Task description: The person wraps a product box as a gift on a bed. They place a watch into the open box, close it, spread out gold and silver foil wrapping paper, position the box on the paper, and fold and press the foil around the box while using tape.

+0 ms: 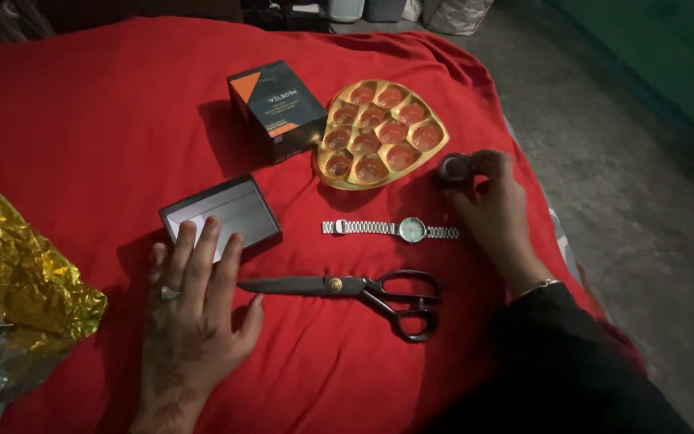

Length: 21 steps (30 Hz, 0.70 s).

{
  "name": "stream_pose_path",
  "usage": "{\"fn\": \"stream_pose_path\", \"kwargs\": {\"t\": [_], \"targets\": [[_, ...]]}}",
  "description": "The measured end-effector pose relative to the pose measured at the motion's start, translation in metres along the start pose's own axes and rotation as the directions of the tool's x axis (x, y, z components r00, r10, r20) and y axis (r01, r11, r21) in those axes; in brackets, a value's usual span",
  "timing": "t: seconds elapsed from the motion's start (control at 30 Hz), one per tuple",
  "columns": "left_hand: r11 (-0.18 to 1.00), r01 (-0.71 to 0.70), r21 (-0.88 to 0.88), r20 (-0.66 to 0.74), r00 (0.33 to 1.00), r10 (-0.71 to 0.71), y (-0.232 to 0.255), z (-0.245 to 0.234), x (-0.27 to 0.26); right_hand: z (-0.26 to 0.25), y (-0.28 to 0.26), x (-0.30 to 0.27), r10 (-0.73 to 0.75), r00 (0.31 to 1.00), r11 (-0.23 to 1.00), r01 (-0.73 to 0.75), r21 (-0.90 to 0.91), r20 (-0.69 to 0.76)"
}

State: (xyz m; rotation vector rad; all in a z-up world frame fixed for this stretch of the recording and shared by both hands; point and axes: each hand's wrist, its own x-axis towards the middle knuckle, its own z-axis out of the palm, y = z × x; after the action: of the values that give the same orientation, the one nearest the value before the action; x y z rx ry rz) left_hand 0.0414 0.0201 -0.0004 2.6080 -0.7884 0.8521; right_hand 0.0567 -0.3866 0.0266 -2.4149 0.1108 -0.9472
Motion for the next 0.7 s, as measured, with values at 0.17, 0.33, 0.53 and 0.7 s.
{"fn": "stream_pose_path", "kwargs": {"t": [0.17,0.33,0.53,0.7], "targets": [[1.000,0.008,0.015,0.035,0.999,-0.008,0.000,0.001,0.000,-0.001,-0.002,0.001,0.008,0.999,1.000,-0.008,-0.007,0.042],[0.999,0.012,0.048,0.044,0.999,-0.014,0.001,0.000,0.000,-0.014,-0.013,-0.003,-0.063,0.996,0.997,0.060,-0.052,-0.063],[0.999,0.005,0.033,0.011,1.000,-0.005,0.002,0.001,-0.002,-0.033,-0.040,-0.004,-0.178,0.914,0.981,0.195,-0.011,0.364],[1.000,0.021,0.018,0.003,1.000,-0.021,0.002,0.000,-0.005,-0.020,-0.054,-0.009,-0.240,0.803,0.938,0.337,-0.083,0.546]]}}
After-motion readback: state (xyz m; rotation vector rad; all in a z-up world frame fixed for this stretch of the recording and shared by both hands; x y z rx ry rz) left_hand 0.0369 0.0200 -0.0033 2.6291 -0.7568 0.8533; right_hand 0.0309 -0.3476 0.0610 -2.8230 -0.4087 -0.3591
